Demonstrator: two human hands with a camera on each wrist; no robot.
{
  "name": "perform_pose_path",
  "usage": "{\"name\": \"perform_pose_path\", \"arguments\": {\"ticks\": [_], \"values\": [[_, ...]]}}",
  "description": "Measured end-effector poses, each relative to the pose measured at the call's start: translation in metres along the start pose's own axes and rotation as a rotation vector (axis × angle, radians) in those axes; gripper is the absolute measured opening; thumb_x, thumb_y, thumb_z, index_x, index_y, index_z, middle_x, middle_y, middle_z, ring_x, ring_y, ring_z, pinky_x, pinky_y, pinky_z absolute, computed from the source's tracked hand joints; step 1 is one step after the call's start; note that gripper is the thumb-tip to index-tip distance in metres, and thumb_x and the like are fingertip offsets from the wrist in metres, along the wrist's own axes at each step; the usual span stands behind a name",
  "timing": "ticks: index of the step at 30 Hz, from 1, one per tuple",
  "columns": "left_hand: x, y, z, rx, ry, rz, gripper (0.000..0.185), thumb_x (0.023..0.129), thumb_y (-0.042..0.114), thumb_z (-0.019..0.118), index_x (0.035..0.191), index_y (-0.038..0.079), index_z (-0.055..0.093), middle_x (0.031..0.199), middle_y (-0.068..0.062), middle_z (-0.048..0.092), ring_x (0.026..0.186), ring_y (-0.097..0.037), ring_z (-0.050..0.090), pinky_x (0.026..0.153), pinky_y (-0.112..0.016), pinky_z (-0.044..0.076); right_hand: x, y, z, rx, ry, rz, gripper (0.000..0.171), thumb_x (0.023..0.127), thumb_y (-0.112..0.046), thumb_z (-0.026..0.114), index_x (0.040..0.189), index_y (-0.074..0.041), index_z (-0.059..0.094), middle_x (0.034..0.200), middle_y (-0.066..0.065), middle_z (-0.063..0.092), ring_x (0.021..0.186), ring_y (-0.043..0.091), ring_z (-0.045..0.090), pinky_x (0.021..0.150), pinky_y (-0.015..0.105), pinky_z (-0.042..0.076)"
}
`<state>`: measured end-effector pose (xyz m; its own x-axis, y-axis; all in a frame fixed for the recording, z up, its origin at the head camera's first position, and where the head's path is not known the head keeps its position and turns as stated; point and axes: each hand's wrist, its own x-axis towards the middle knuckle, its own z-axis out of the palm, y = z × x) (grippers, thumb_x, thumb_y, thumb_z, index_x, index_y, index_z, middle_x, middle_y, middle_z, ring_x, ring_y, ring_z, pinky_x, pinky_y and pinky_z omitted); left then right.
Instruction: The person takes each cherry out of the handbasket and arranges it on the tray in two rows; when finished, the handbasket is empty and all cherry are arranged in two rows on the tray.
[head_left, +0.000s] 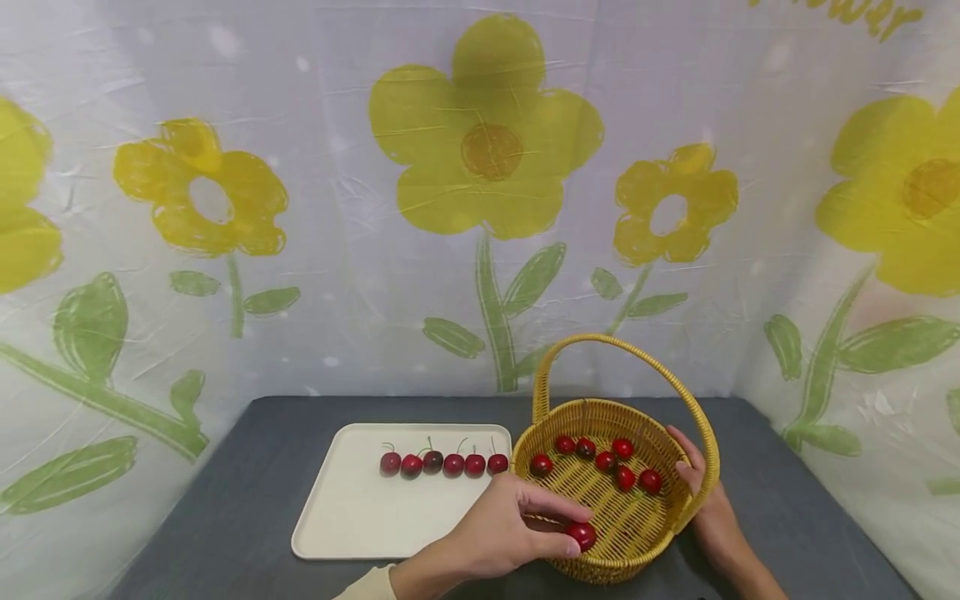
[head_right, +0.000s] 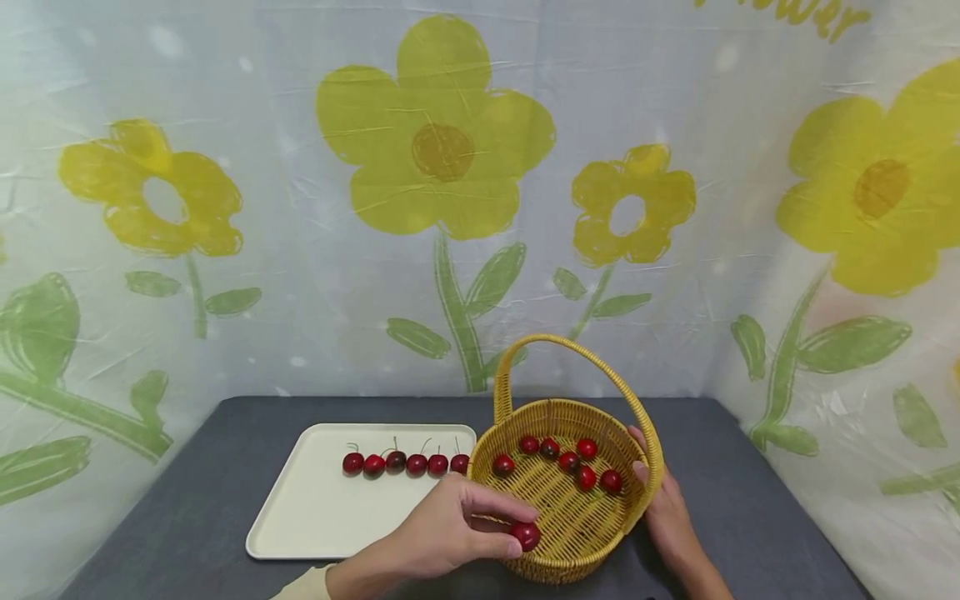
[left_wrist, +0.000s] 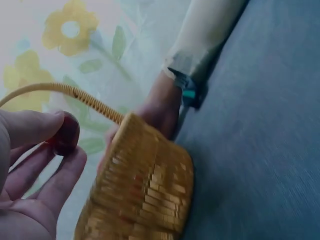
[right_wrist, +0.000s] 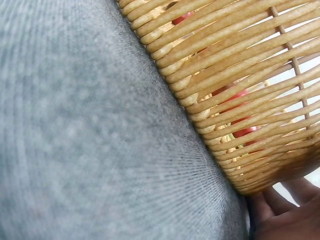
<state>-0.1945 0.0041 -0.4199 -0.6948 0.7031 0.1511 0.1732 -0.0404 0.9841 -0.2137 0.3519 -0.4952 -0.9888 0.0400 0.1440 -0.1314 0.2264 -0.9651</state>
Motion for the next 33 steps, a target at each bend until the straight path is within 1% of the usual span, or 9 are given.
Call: {"name": "perform_pose_path", "arguments": {"ticks": [4, 8, 10, 13, 18, 21, 23, 28, 33], "values": [[-0.021, -0.002, -0.017, -0.017, 0.039, -0.059, 0.025, 0.097, 0.011, 0.083, 0.122, 0.01, 0.085, 0.125, -0.01, 0.082, 0.11, -0.01, 0.078, 0.094, -0.023, 0.063, 0.0, 0.0, 0.001, 0.002, 0.0, 0.004, 0.056, 0.122, -0.034, 0.03, 0.177, -0.025, 0.02, 0.175, 0.017, 0.029, 0.131, -0.014, 0.053, 0.098, 0.011, 0.05], [-0.045, -0.003, -0.038, 0.023, 0.077, -0.1, 0.026, 0.097, 0.012, 0.083, 0.123, 0.01, 0.084, 0.123, -0.006, 0.083, 0.112, -0.013, 0.079, 0.093, -0.024, 0.063, -0.001, 0.0, 0.002, 0.016, -0.009, 0.006, 0.057, 0.122, -0.035, 0.031, 0.177, -0.024, 0.02, 0.176, 0.017, 0.027, 0.131, -0.014, 0.053, 0.099, 0.012, 0.051], [-0.057, -0.003, -0.05, 0.041, 0.102, -0.111, 0.029, 0.097, 0.013, 0.084, 0.125, 0.007, 0.083, 0.123, -0.007, 0.082, 0.111, -0.015, 0.079, 0.092, -0.024, 0.064, -0.001, -0.001, 0.003, 0.023, -0.009, 0.004, 0.057, 0.122, -0.034, 0.032, 0.177, -0.023, 0.02, 0.175, 0.018, 0.027, 0.131, -0.014, 0.053, 0.099, 0.012, 0.051], [-0.074, -0.001, -0.068, 0.096, 0.153, -0.12, 0.032, 0.096, 0.014, 0.086, 0.127, 0.008, 0.082, 0.122, -0.008, 0.083, 0.11, -0.015, 0.079, 0.092, -0.024, 0.064, -0.001, 0.0, 0.002, 0.031, -0.005, -0.005, 0.057, 0.122, -0.034, 0.032, 0.177, -0.023, 0.021, 0.175, 0.017, 0.027, 0.132, -0.014, 0.053, 0.099, 0.011, 0.05], [-0.099, 0.006, -0.108, 0.252, 0.267, -0.092, 0.032, 0.095, 0.016, 0.087, 0.126, 0.01, 0.082, 0.119, -0.011, 0.083, 0.106, -0.013, 0.081, 0.089, -0.023, 0.064, 0.0, 0.001, 0.001, 0.028, -0.002, -0.016, 0.056, 0.122, -0.033, 0.032, 0.176, -0.023, 0.022, 0.175, 0.016, 0.027, 0.132, -0.015, 0.051, 0.099, 0.01, 0.049], [-0.114, 0.01, -0.134, 0.303, 0.34, -0.099, 0.036, 0.094, 0.018, 0.088, 0.128, 0.007, 0.081, 0.124, -0.014, 0.081, 0.107, -0.011, 0.08, 0.088, -0.023, 0.064, 0.0, 0.001, 0.001, 0.02, -0.002, -0.015, 0.056, 0.122, -0.033, 0.032, 0.176, -0.023, 0.022, 0.175, 0.016, 0.026, 0.131, -0.016, 0.05, 0.099, 0.009, 0.049], [-0.122, 0.011, -0.151, 0.32, 0.379, -0.12, 0.039, 0.093, 0.02, 0.089, 0.129, 0.006, 0.08, 0.127, -0.014, 0.081, 0.109, -0.01, 0.08, 0.088, -0.023, 0.064, 0.0, 0.001, 0.0, 0.011, -0.003, -0.01, 0.057, 0.122, -0.034, 0.032, 0.177, -0.023, 0.021, 0.176, 0.017, 0.025, 0.131, -0.017, 0.05, 0.098, 0.009, 0.049], [-0.135, 0.003, -0.182, 0.36, 0.435, -0.149, 0.04, 0.093, 0.02, 0.089, 0.13, 0.008, 0.08, 0.123, -0.01, 0.082, 0.109, -0.011, 0.08, 0.088, -0.025, 0.064, 0.0, 0.0, 0.0, -0.009, 0.0, -0.004, 0.057, 0.122, -0.035, 0.031, 0.177, -0.025, 0.02, 0.177, 0.019, 0.025, 0.131, -0.017, 0.049, 0.098, 0.008, 0.048], [-0.136, -0.014, -0.205, 0.372, 0.455, -0.153, 0.04, 0.092, 0.015, 0.089, 0.129, 0.002, 0.08, 0.118, -0.012, 0.084, 0.106, -0.013, 0.081, 0.085, -0.026, 0.065, 0.0, 0.0, 0.0, -0.003, 0.002, 0.001, 0.057, 0.122, -0.035, 0.032, 0.177, -0.024, 0.021, 0.176, 0.018, 0.027, 0.129, -0.017, 0.05, 0.098, 0.009, 0.049]]}}
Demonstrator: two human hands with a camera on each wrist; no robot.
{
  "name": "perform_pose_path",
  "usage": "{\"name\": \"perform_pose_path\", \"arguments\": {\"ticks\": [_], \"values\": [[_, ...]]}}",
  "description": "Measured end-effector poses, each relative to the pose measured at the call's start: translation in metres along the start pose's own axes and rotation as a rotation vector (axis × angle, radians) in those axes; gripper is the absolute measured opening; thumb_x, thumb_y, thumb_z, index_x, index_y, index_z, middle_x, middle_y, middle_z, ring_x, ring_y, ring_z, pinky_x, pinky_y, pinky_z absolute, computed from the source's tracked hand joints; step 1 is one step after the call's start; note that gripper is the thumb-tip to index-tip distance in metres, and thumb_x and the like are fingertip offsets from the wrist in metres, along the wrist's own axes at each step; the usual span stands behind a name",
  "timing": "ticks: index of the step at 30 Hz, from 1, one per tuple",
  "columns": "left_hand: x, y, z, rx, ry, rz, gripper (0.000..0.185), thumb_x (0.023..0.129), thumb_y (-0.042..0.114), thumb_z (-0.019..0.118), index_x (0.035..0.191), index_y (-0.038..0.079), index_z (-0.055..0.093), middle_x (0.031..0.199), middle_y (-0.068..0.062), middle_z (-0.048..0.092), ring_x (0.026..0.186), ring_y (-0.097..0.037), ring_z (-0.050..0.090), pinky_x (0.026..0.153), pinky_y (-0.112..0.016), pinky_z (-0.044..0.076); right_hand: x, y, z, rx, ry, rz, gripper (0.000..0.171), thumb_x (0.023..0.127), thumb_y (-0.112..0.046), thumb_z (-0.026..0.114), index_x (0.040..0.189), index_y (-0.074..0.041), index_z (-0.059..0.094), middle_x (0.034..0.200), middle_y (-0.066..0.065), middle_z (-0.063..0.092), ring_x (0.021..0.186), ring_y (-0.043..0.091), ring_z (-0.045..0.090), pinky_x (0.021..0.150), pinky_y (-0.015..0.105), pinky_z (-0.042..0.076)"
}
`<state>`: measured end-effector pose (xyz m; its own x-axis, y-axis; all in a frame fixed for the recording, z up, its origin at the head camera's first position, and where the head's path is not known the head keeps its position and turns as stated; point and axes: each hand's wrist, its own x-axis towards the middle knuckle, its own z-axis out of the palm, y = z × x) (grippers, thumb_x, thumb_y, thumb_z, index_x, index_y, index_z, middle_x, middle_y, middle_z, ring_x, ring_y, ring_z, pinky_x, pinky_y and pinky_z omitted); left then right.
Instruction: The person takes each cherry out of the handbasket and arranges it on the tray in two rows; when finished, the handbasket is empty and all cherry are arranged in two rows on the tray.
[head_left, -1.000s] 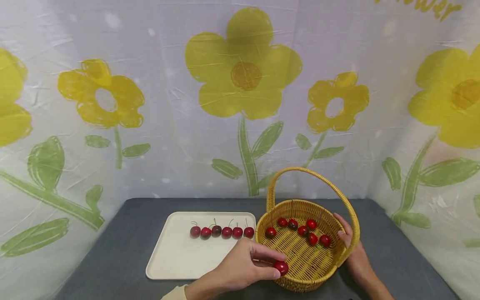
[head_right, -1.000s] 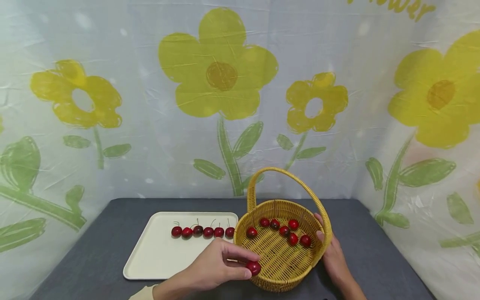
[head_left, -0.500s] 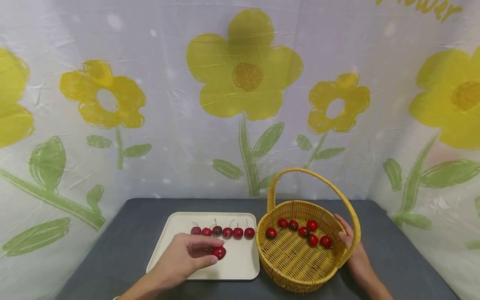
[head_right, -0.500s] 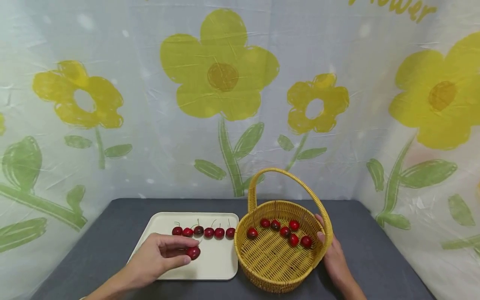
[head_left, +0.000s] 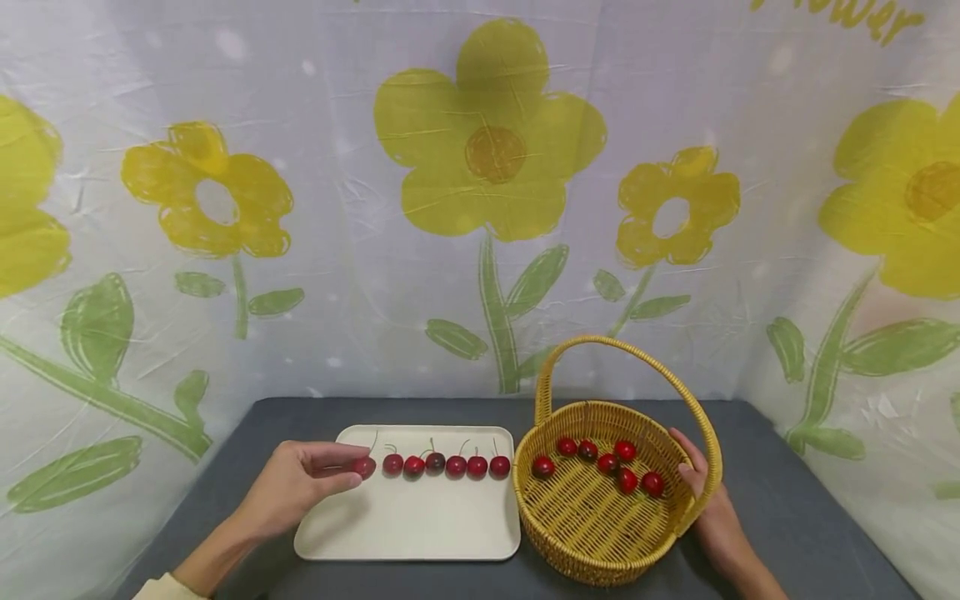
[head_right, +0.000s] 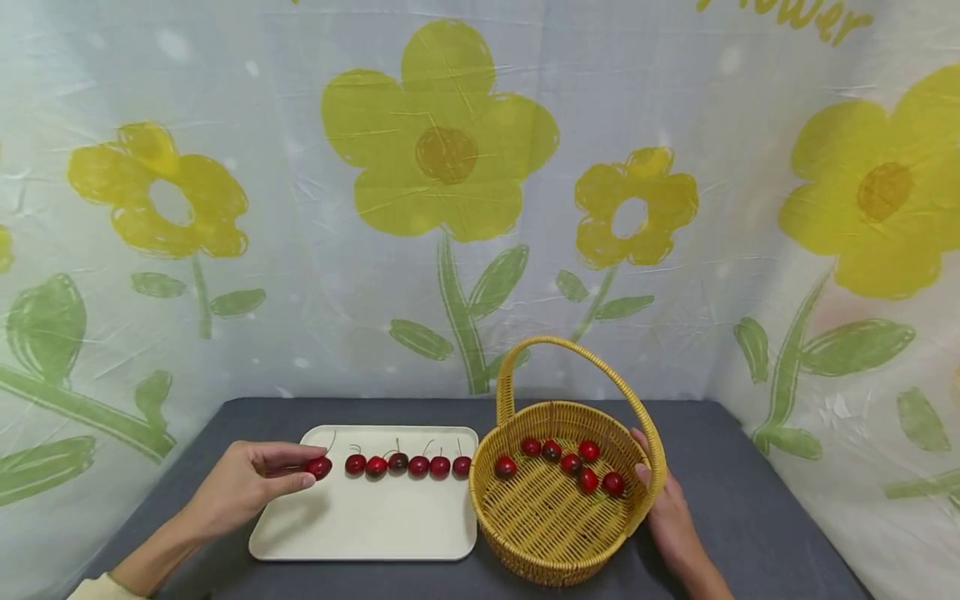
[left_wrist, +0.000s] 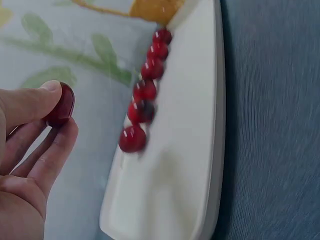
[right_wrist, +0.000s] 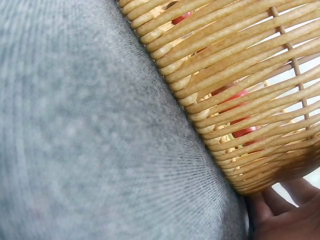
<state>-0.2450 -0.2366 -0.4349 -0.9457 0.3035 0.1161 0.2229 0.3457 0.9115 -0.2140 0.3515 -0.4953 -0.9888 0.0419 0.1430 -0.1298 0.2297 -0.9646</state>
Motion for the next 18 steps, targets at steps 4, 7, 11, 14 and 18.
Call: {"name": "perform_pose_path", "arguments": {"ticks": [4, 7, 11, 14, 18], "values": [[0.014, -0.014, -0.002, 0.048, 0.027, -0.04, 0.041, 0.091, 0.017, 0.091, 0.127, 0.002, 0.08, 0.116, -0.011, 0.084, 0.106, -0.014, 0.081, 0.083, -0.025, 0.065, 0.0, 0.001, -0.001, 0.008, 0.002, 0.001, 0.057, 0.122, -0.034, 0.032, 0.177, -0.023, 0.021, 0.176, 0.018, 0.028, 0.129, -0.017, 0.051, 0.098, 0.01, 0.049], [0.024, -0.022, 0.0, 0.125, 0.055, -0.045, 0.036, 0.089, 0.018, 0.092, 0.122, 0.006, 0.083, 0.113, -0.008, 0.085, 0.106, -0.017, 0.081, 0.081, -0.025, 0.065, 0.0, 0.002, -0.001, 0.023, 0.004, -0.008, 0.057, 0.122, -0.032, 0.032, 0.176, -0.021, 0.021, 0.174, 0.017, 0.029, 0.13, -0.016, 0.052, 0.098, 0.01, 0.05], [0.034, -0.031, 0.005, 0.225, 0.085, -0.015, 0.026, 0.087, 0.013, 0.094, 0.112, 0.01, 0.086, 0.106, -0.005, 0.085, 0.101, -0.019, 0.083, 0.079, -0.022, 0.064, 0.0, 0.002, 0.0, 0.054, -0.002, -0.017, 0.057, 0.122, -0.031, 0.034, 0.176, -0.02, 0.022, 0.171, 0.013, 0.032, 0.131, -0.013, 0.054, 0.099, 0.012, 0.051], [0.039, -0.038, 0.006, 0.293, 0.086, 0.023, 0.024, 0.085, 0.01, 0.094, 0.108, 0.01, 0.087, 0.102, -0.004, 0.086, 0.097, -0.018, 0.083, 0.079, -0.022, 0.064, 0.001, 0.002, 0.001, 0.068, -0.004, -0.015, 0.057, 0.122, -0.031, 0.034, 0.176, -0.019, 0.022, 0.17, 0.013, 0.032, 0.132, -0.012, 0.054, 0.1, 0.012, 0.051], [0.045, -0.044, 0.008, 0.371, 0.067, 0.067, 0.025, 0.083, 0.006, 0.094, 0.107, 0.007, 0.086, 0.099, -0.004, 0.085, 0.094, -0.019, 0.083, 0.08, -0.027, 0.066, 0.001, 0.0, 0.001, 0.066, 0.0, -0.009, 0.057, 0.122, -0.031, 0.034, 0.176, -0.019, 0.022, 0.173, 0.016, 0.03, 0.132, -0.013, 0.053, 0.1, 0.011, 0.05]]}}
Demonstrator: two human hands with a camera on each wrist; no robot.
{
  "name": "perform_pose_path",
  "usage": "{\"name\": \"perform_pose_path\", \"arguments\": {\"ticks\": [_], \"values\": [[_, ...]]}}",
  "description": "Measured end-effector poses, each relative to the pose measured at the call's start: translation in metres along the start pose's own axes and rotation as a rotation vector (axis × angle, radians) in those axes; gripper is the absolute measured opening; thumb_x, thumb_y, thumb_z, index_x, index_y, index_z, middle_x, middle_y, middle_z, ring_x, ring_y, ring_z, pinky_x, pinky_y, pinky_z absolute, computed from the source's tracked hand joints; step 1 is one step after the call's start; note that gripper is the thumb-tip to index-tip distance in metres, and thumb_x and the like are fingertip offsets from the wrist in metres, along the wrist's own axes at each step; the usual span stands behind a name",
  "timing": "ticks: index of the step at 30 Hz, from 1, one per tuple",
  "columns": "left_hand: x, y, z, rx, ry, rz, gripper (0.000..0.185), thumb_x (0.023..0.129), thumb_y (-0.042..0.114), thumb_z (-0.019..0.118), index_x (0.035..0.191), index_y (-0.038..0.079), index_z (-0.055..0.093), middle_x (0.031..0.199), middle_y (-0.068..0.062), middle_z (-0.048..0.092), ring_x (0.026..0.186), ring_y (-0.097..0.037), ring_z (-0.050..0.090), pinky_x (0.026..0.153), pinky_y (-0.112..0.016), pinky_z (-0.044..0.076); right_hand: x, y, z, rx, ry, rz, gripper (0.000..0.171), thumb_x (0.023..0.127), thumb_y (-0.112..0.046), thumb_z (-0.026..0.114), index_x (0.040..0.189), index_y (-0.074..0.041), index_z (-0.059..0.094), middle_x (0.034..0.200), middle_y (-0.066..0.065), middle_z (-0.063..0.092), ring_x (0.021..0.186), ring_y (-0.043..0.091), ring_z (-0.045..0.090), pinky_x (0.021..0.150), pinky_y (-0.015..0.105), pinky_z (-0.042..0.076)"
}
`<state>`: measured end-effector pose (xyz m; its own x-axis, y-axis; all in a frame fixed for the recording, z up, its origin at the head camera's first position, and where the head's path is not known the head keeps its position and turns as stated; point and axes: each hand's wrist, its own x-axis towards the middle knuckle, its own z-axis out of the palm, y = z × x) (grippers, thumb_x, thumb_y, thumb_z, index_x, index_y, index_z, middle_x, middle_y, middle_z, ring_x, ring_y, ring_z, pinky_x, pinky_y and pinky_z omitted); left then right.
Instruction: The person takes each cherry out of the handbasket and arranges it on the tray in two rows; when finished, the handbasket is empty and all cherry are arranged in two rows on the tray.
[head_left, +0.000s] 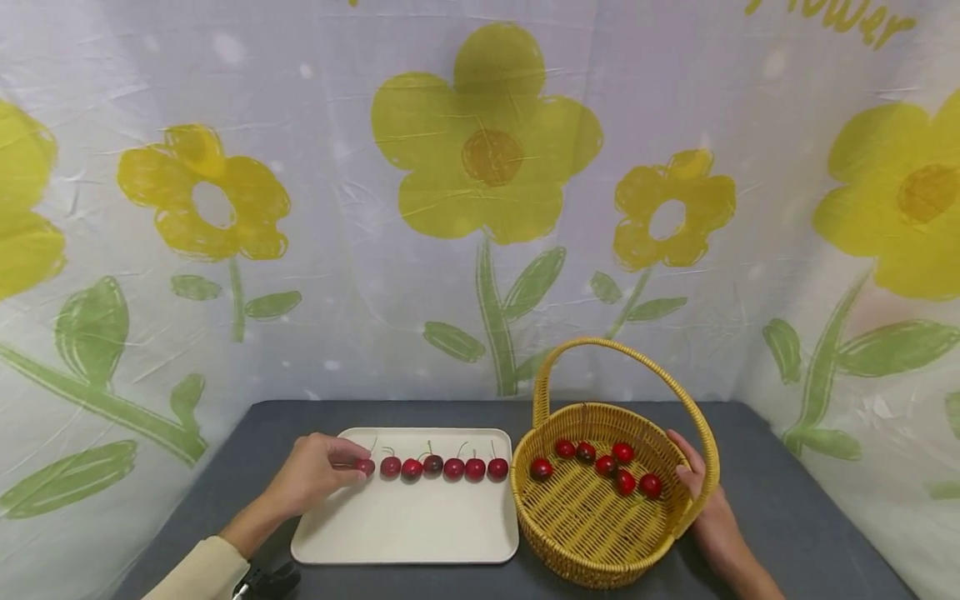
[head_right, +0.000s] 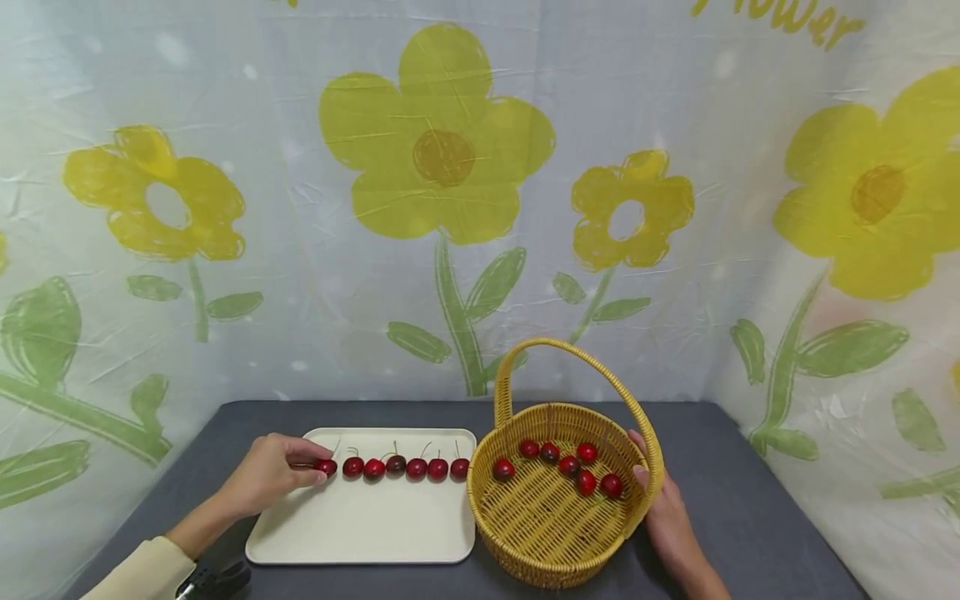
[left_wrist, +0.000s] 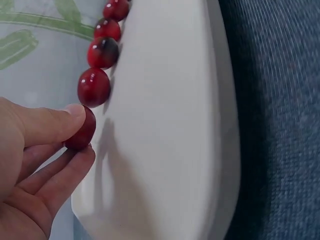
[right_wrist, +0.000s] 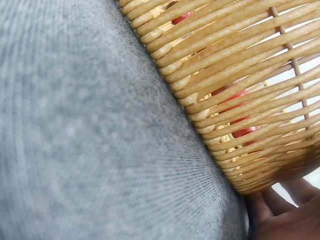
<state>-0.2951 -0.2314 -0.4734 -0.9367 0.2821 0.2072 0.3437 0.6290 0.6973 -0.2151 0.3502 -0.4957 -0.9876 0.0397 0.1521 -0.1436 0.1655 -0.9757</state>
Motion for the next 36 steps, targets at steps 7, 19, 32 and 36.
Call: {"name": "perform_pose_path", "arguments": {"ticks": [7, 19, 32, 36], "values": [[0.005, 0.001, 0.006, 0.076, -0.004, -0.003, 0.026, 0.081, 0.004, 0.095, 0.105, 0.007, 0.086, 0.096, -0.002, 0.085, 0.093, -0.02, 0.083, 0.082, -0.036, 0.068, 0.0, 0.0, 0.0, -0.003, 0.0, 0.007, 0.057, 0.122, -0.032, 0.033, 0.176, -0.02, 0.021, 0.173, 0.016, 0.029, 0.132, -0.012, 0.054, 0.099, 0.012, 0.051], [0.004, 0.003, 0.009, 0.097, 0.017, 0.009, 0.032, 0.081, 0.004, 0.094, 0.113, 0.005, 0.086, 0.104, -0.006, 0.085, 0.098, -0.023, 0.082, 0.086, -0.039, 0.067, 0.0, 0.001, -0.001, -0.001, -0.006, 0.017, 0.057, 0.122, -0.033, 0.033, 0.176, -0.021, 0.02, 0.173, 0.016, 0.029, 0.131, -0.013, 0.054, 0.099, 0.011, 0.051], [-0.004, 0.031, 0.008, -0.213, 0.028, -0.067, 0.038, 0.093, 0.015, 0.089, 0.129, 0.007, 0.08, 0.129, -0.016, 0.08, 0.113, -0.028, 0.08, 0.086, -0.027, 0.065, 0.0, 0.001, -0.001, -0.02, -0.005, 0.03, 0.059, 0.122, -0.034, 0.032, 0.177, -0.018, 0.019, 0.175, 0.015, 0.028, 0.131, -0.016, 0.052, 0.1, 0.009, 0.049], [-0.002, 0.062, 0.025, -0.533, -0.106, -0.017, 0.047, 0.098, 0.014, 0.083, 0.141, 0.0, 0.071, 0.138, -0.022, 0.075, 0.121, -0.021, 0.078, 0.095, -0.024, 0.062, -0.001, 0.0, -0.001, -0.017, -0.013, 0.01, 0.058, 0.122, -0.034, 0.032, 0.177, -0.021, 0.02, 0.171, 0.012, 0.031, 0.132, -0.013, 0.054, 0.099, 0.014, 0.053]]}}
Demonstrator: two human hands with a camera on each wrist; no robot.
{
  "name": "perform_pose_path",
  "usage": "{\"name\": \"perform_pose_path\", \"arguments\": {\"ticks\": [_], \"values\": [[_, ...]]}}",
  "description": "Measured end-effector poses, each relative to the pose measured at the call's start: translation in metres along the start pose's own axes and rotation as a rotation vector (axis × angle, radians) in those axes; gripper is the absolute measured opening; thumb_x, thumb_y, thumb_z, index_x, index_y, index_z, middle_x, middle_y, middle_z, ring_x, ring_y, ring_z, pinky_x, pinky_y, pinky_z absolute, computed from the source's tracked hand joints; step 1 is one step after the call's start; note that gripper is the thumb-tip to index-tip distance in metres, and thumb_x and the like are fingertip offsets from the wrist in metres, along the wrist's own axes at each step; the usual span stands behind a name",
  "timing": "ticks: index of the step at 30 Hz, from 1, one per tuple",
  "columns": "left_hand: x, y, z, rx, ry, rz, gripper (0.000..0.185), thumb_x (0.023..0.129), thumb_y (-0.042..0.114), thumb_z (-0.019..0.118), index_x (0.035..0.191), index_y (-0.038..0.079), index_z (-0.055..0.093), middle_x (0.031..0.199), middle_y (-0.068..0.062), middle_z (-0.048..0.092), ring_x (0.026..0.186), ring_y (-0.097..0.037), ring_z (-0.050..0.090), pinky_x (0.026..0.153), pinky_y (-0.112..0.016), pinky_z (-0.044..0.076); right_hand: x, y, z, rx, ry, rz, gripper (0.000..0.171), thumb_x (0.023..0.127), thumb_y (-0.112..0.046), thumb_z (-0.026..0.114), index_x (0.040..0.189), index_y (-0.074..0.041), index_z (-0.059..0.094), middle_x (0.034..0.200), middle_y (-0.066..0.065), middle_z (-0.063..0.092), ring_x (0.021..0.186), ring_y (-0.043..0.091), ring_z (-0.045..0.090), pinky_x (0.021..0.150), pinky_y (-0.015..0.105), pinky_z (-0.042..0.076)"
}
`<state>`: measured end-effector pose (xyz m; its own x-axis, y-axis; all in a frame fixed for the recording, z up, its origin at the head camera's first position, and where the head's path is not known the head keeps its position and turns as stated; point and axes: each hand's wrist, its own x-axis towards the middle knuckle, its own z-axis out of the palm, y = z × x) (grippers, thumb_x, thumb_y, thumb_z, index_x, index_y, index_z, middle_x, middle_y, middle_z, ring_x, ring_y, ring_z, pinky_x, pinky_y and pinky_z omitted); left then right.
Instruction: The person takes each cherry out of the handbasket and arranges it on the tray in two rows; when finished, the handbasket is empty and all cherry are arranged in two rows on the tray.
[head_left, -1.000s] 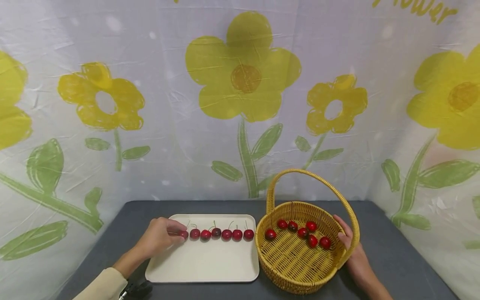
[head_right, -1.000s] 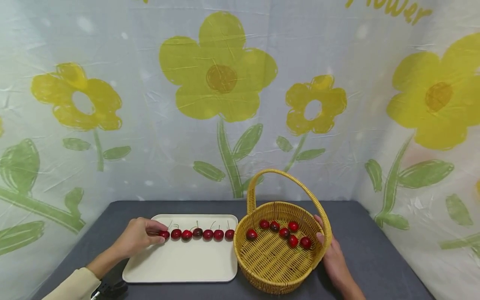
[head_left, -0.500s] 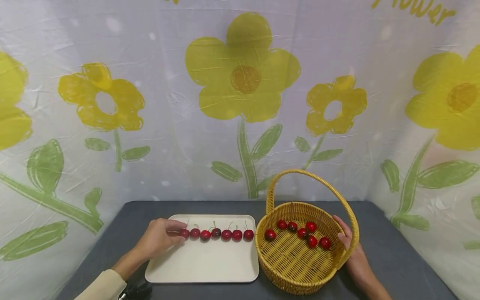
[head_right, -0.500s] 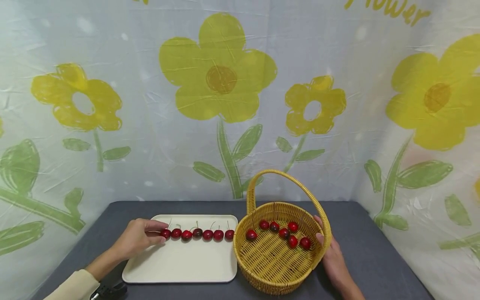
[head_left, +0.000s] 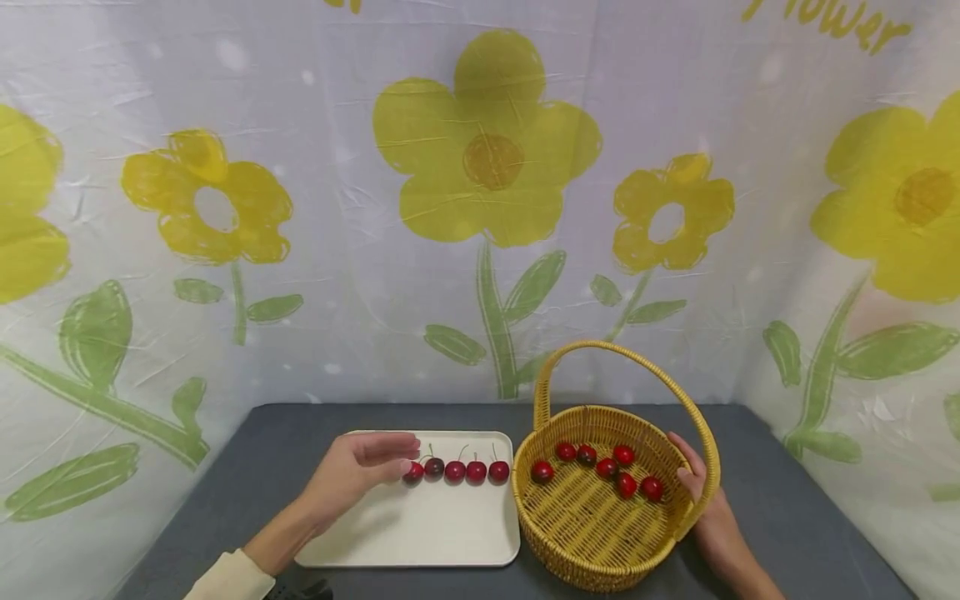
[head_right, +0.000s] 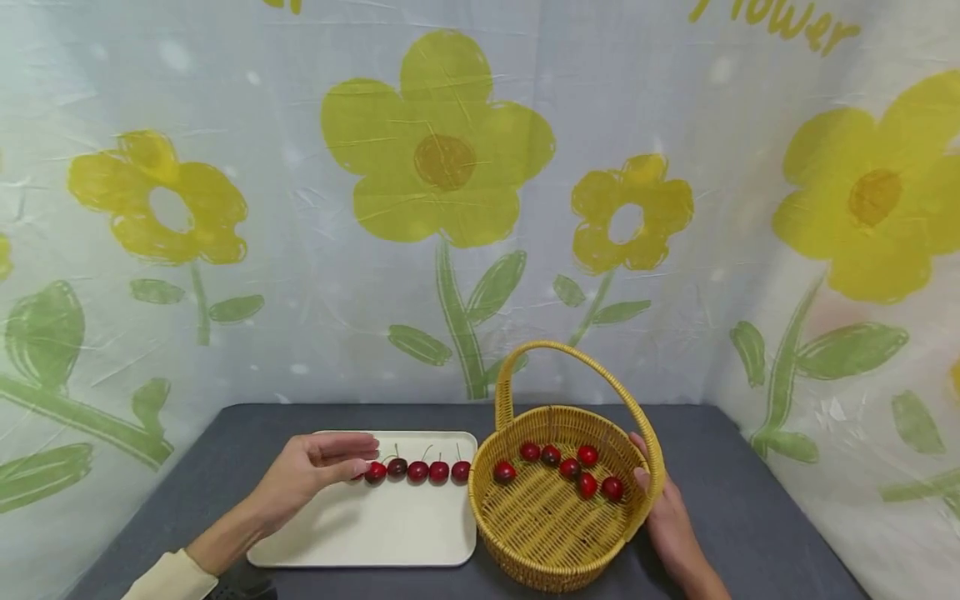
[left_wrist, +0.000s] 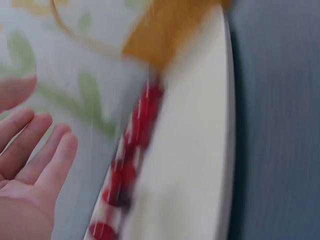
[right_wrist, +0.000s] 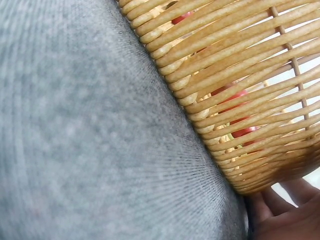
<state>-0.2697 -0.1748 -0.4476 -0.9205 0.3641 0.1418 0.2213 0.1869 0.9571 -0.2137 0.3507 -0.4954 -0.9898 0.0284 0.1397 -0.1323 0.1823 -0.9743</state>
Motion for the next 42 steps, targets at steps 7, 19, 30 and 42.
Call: {"name": "perform_pose_path", "arguments": {"ticks": [7, 19, 30, 42], "values": [[0.014, 0.034, 0.074, -0.331, -0.296, 0.029, 0.053, 0.102, 0.01, 0.078, 0.149, -0.01, 0.06, 0.144, -0.025, 0.07, 0.129, -0.024, 0.074, 0.106, -0.032, 0.06, -0.003, 0.001, -0.001, -0.025, 0.0, -0.018, 0.056, 0.122, -0.034, 0.032, 0.177, -0.026, 0.021, 0.172, 0.018, 0.033, 0.134, -0.012, 0.055, 0.1, 0.014, 0.053], [0.07, 0.066, 0.175, -0.321, -0.403, 0.128, 0.043, 0.104, 0.017, 0.077, 0.144, 0.003, 0.07, 0.139, -0.018, 0.075, 0.127, -0.022, 0.075, 0.104, -0.031, 0.061, -0.004, 0.0, -0.001, -0.01, -0.024, -0.022, 0.057, 0.122, -0.037, 0.032, 0.177, -0.029, 0.019, 0.175, 0.022, 0.031, 0.135, -0.009, 0.056, 0.1, 0.019, 0.055], [0.1, 0.068, 0.24, -0.06, -0.326, 0.146, 0.037, 0.099, 0.02, 0.084, 0.133, 0.009, 0.079, 0.124, 0.001, 0.082, 0.115, -0.009, 0.077, 0.096, -0.019, 0.059, -0.003, 0.001, -0.003, -0.069, -0.016, -0.05, 0.056, 0.122, -0.038, 0.03, 0.177, -0.027, 0.02, 0.176, 0.02, 0.03, 0.136, -0.012, 0.051, 0.102, 0.009, 0.047], [0.108, 0.06, 0.267, 0.659, -0.401, 0.302, 0.048, 0.102, 0.017, 0.078, 0.15, 0.017, 0.069, 0.132, 0.004, 0.079, 0.086, -0.006, 0.066, 0.092, -0.016, 0.052, -0.004, -0.001, -0.002, -0.074, -0.006, -0.041, 0.056, 0.122, -0.036, 0.031, 0.176, -0.028, 0.022, 0.176, 0.019, 0.031, 0.135, -0.012, 0.051, 0.101, 0.012, 0.049]]}}
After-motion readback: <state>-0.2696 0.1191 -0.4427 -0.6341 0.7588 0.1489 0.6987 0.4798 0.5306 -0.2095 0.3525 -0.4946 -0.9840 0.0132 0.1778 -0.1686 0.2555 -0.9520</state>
